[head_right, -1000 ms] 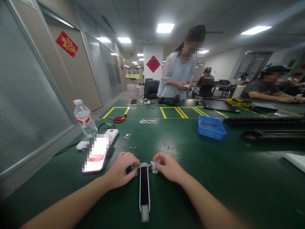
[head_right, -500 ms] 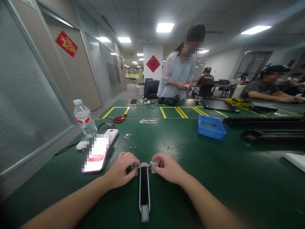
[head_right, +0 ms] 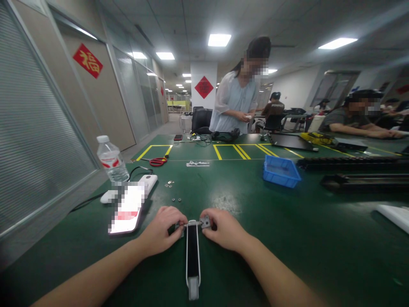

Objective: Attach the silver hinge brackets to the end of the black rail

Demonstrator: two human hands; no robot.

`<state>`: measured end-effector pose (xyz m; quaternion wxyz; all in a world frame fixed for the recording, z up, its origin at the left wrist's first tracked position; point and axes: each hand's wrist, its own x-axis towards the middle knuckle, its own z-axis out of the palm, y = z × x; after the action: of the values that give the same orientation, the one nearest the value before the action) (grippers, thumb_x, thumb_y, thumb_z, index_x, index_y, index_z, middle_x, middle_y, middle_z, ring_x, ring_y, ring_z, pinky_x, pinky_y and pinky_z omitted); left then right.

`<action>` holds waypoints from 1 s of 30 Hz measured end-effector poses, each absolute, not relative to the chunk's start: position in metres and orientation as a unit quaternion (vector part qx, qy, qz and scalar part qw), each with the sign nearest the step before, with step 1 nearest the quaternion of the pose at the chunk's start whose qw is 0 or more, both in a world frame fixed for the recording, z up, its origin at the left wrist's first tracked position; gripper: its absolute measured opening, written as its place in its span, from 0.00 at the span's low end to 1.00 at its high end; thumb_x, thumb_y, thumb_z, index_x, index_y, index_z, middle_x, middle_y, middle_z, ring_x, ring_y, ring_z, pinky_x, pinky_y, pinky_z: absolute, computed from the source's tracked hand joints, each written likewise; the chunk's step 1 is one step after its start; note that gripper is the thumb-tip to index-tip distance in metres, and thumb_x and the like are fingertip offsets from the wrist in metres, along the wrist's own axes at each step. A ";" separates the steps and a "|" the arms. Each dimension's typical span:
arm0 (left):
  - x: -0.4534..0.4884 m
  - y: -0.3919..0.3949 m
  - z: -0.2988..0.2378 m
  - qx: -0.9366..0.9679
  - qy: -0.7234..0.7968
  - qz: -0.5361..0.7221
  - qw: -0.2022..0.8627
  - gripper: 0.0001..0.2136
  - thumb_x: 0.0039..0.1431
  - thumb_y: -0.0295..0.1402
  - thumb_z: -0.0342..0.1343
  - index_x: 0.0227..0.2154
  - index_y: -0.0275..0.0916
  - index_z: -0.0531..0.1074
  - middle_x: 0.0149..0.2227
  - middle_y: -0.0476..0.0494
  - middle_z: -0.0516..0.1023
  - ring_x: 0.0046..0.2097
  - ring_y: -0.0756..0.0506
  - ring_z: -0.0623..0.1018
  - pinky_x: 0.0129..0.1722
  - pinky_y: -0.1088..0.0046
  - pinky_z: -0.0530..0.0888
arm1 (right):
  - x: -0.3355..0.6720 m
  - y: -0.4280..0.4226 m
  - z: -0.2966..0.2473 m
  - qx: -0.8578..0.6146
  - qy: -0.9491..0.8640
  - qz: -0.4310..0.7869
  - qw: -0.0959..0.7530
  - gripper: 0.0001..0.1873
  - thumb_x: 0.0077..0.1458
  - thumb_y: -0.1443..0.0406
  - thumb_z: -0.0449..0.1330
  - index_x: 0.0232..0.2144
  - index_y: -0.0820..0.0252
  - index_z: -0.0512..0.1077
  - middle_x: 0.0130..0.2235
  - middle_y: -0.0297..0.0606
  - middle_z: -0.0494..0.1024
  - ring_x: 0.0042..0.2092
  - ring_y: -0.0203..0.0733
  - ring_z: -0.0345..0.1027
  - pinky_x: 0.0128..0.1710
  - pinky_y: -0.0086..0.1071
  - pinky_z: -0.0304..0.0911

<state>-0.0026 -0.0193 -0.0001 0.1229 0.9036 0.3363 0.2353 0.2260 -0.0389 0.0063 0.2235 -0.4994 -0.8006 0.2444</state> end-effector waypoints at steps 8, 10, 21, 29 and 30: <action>0.002 -0.022 0.004 0.902 0.350 0.226 0.112 0.11 0.53 0.23 0.49 0.37 0.40 0.69 0.33 0.49 0.72 0.39 0.45 0.70 0.42 0.66 0.60 | 0.227 -0.037 0.003 -0.495 -0.812 0.213 0.226 0.12 0.47 0.70 0.61 0.37 0.57 0.73 0.30 0.32 0.67 0.33 0.37 0.62 0.33 0.28 0.55; 0.003 -0.023 0.005 0.902 0.351 0.224 0.116 0.11 0.53 0.23 0.48 0.38 0.40 0.69 0.33 0.48 0.72 0.39 0.45 0.70 0.42 0.66 0.60 | 0.227 -0.037 0.003 -0.493 -0.811 0.216 0.229 0.12 0.47 0.70 0.61 0.37 0.57 0.73 0.31 0.32 0.67 0.33 0.36 0.62 0.33 0.28 0.55; 0.002 -0.021 0.004 0.909 0.347 0.182 0.142 0.13 0.56 0.23 0.48 0.43 0.42 0.68 0.38 0.46 0.72 0.43 0.44 0.69 0.43 0.66 0.62 | 0.227 -0.035 -0.001 -0.501 -0.805 0.221 0.229 0.10 0.50 0.66 0.62 0.38 0.56 0.75 0.32 0.33 0.67 0.34 0.38 0.63 0.34 0.29 0.57; 0.001 -0.019 0.004 0.901 0.354 0.197 0.155 0.13 0.54 0.24 0.48 0.42 0.42 0.68 0.35 0.47 0.72 0.40 0.44 0.70 0.42 0.66 0.62 | 0.228 -0.037 0.000 -0.497 -0.807 0.220 0.231 0.09 0.52 0.64 0.61 0.38 0.56 0.74 0.35 0.35 0.67 0.36 0.38 0.64 0.36 0.30 0.59; 0.000 -0.019 0.004 0.898 0.358 0.202 0.157 0.13 0.54 0.24 0.48 0.42 0.42 0.68 0.35 0.48 0.72 0.40 0.44 0.70 0.43 0.66 0.62 | 0.228 -0.038 0.000 -0.495 -0.808 0.220 0.233 0.09 0.52 0.64 0.60 0.38 0.56 0.74 0.35 0.35 0.67 0.36 0.38 0.64 0.37 0.30 0.59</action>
<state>0.0002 -0.0194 0.0038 0.1573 0.8979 0.3579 0.2024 0.2276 -0.0375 0.0000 0.2325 -0.4949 -0.8078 0.2202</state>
